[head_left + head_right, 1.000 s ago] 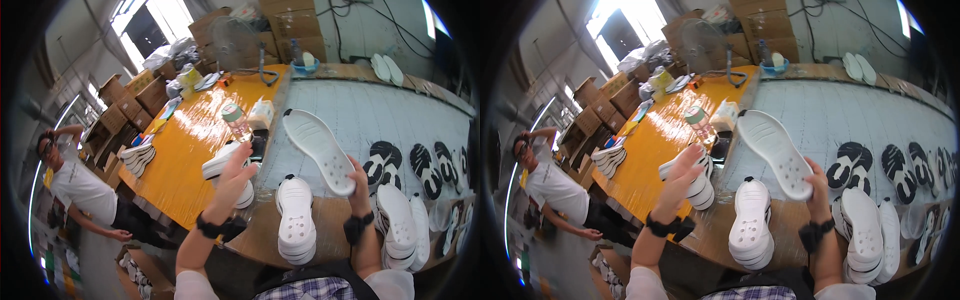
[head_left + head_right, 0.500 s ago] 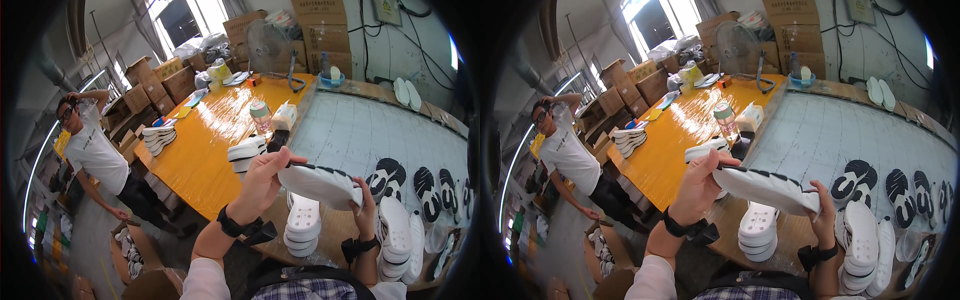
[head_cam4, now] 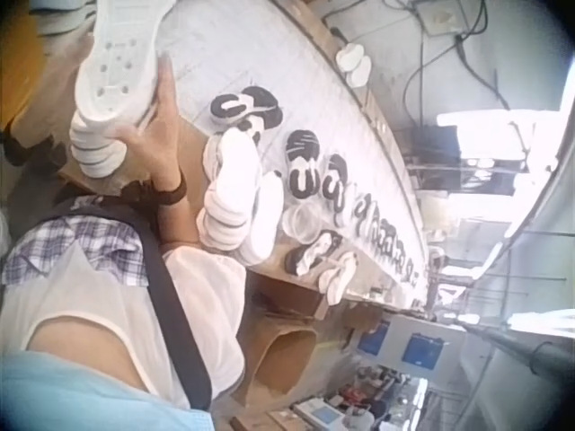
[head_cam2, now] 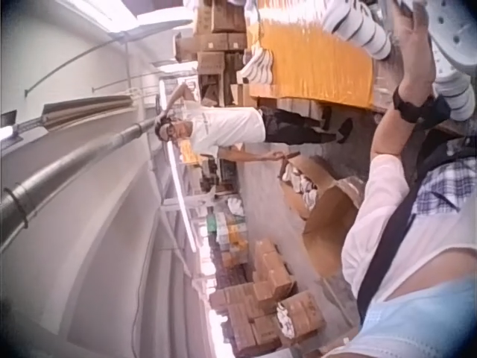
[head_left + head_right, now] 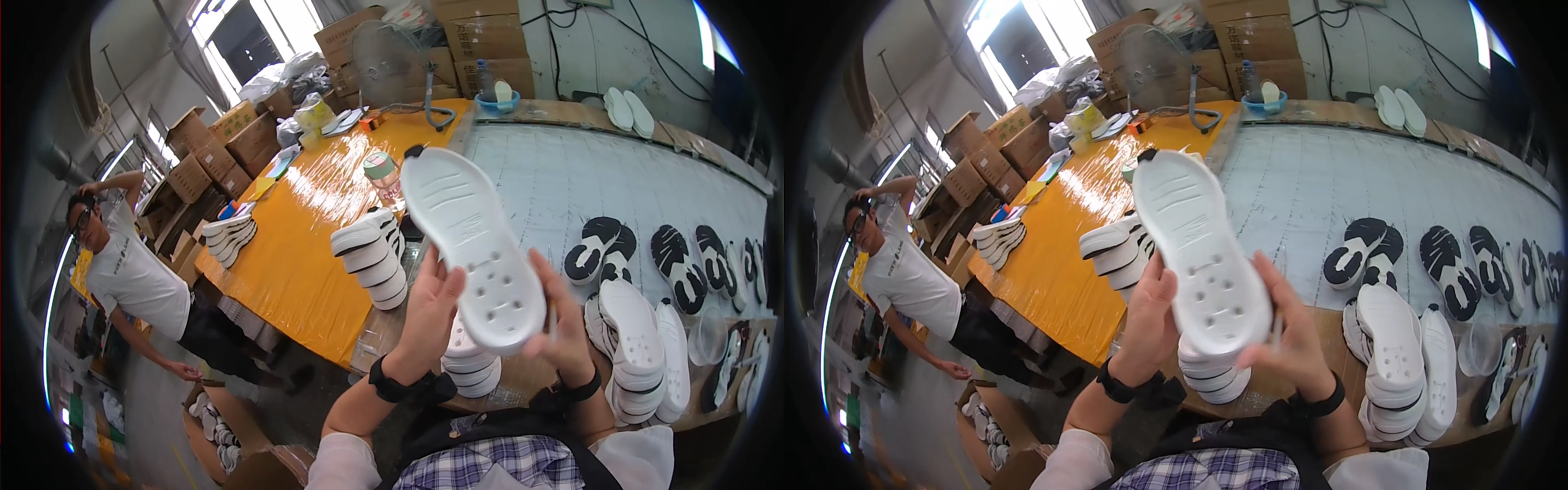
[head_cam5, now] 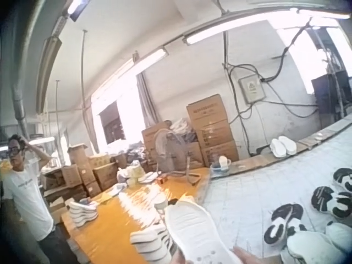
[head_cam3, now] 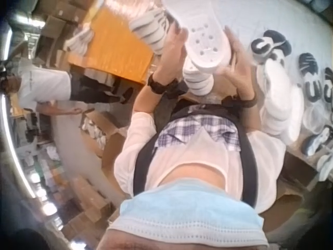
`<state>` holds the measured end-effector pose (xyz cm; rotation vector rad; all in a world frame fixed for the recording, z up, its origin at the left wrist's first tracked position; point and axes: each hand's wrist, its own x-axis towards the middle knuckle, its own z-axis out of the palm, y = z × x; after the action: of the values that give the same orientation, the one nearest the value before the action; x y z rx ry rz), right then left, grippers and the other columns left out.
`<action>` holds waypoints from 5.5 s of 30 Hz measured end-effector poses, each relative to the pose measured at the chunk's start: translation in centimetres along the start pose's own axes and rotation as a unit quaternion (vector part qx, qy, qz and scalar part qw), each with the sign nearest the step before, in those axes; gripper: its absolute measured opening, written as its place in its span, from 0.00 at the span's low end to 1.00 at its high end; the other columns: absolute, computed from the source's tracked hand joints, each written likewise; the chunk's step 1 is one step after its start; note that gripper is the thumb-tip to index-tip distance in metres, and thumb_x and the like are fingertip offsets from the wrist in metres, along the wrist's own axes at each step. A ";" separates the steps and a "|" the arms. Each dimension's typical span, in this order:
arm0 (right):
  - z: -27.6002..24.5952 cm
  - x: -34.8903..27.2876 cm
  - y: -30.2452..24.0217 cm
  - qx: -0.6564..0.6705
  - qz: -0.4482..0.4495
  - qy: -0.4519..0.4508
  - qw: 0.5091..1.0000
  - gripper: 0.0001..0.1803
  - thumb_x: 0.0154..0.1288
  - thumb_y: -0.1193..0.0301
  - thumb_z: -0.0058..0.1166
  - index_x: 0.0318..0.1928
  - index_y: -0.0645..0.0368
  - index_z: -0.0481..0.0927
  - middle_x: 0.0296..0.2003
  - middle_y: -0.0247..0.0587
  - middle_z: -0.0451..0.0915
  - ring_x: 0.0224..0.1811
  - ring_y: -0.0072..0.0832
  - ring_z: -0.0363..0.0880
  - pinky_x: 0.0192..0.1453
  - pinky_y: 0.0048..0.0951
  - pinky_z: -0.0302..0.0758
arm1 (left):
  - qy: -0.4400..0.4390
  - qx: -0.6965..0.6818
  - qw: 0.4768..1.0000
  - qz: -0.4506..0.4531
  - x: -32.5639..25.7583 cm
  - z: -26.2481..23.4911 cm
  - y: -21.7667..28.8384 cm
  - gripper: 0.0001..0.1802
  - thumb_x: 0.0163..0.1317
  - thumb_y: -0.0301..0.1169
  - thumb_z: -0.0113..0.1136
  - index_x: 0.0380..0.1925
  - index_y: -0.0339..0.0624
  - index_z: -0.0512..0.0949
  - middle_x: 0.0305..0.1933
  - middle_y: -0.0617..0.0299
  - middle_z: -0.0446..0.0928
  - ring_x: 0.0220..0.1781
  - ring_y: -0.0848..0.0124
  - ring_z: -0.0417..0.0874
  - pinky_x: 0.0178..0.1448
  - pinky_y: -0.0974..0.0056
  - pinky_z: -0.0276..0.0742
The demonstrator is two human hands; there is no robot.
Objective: Inspecting, marking with a pen, and stacking shoe soles on a manufacturing production line.
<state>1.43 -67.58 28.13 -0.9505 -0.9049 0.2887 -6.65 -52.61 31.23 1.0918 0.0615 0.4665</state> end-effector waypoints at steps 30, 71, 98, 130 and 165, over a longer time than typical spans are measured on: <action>-11.8 3.4 10.1 0.194 0.132 0.294 0.927 0.30 0.59 0.59 0.50 0.58 0.62 0.64 0.54 0.49 0.69 0.51 0.38 0.73 0.52 0.41 0.71 | -0.067 0.512 0.854 -0.059 7.0 -7.4 -0.1 0.33 0.57 0.33 0.58 0.61 0.36 0.58 0.58 0.48 0.65 0.58 0.62 0.68 0.54 0.63 0.68; -4.4 -0.2 -2.7 0.058 0.171 0.088 0.980 0.23 0.58 0.65 0.50 0.51 0.70 0.71 0.43 0.41 0.76 0.42 0.21 0.74 0.42 0.23 0.72 | -0.057 0.230 0.944 0.229 2.6 6.4 4.6 0.35 0.61 0.30 0.55 0.64 0.33 0.49 0.59 0.55 0.64 0.56 0.71 0.68 0.55 0.69 0.66; -5.6 -9.1 10.6 -0.111 0.293 -0.028 0.949 0.30 0.62 0.62 0.50 0.59 0.68 0.60 0.50 0.54 0.72 0.53 0.36 0.71 0.56 0.32 0.67 | -0.299 0.528 0.735 -0.303 4.6 -1.8 3.7 0.22 0.67 0.34 0.45 0.59 0.37 0.64 0.50 0.61 0.72 0.48 0.74 0.73 0.52 0.72 0.67; -7.4 -7.6 4.1 -0.066 0.378 -0.158 0.910 0.30 0.57 0.71 0.52 0.61 0.64 0.62 0.56 0.48 0.68 0.59 0.30 0.66 0.63 0.27 0.59 | 0.050 -0.014 0.962 -0.268 -18.1 -12.6 -7.8 0.34 0.62 0.47 0.49 0.59 0.32 0.58 0.59 0.54 0.66 0.59 0.67 0.69 0.62 0.61 0.63; -7.2 -9.5 0.4 0.024 0.366 0.097 0.925 0.25 0.70 0.60 0.37 0.59 0.66 0.63 0.50 0.38 0.73 0.50 0.21 0.72 0.54 0.22 0.68 | -0.082 0.600 0.776 0.179 -13.5 -6.9 -6.1 0.25 0.39 0.15 0.62 0.41 0.48 0.79 0.66 0.44 0.52 0.66 0.45 0.55 0.66 0.53 0.55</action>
<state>1.27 -76.99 20.83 -1.2225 -0.3255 0.8319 -18.65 -54.37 20.28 2.4423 -0.0146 0.6889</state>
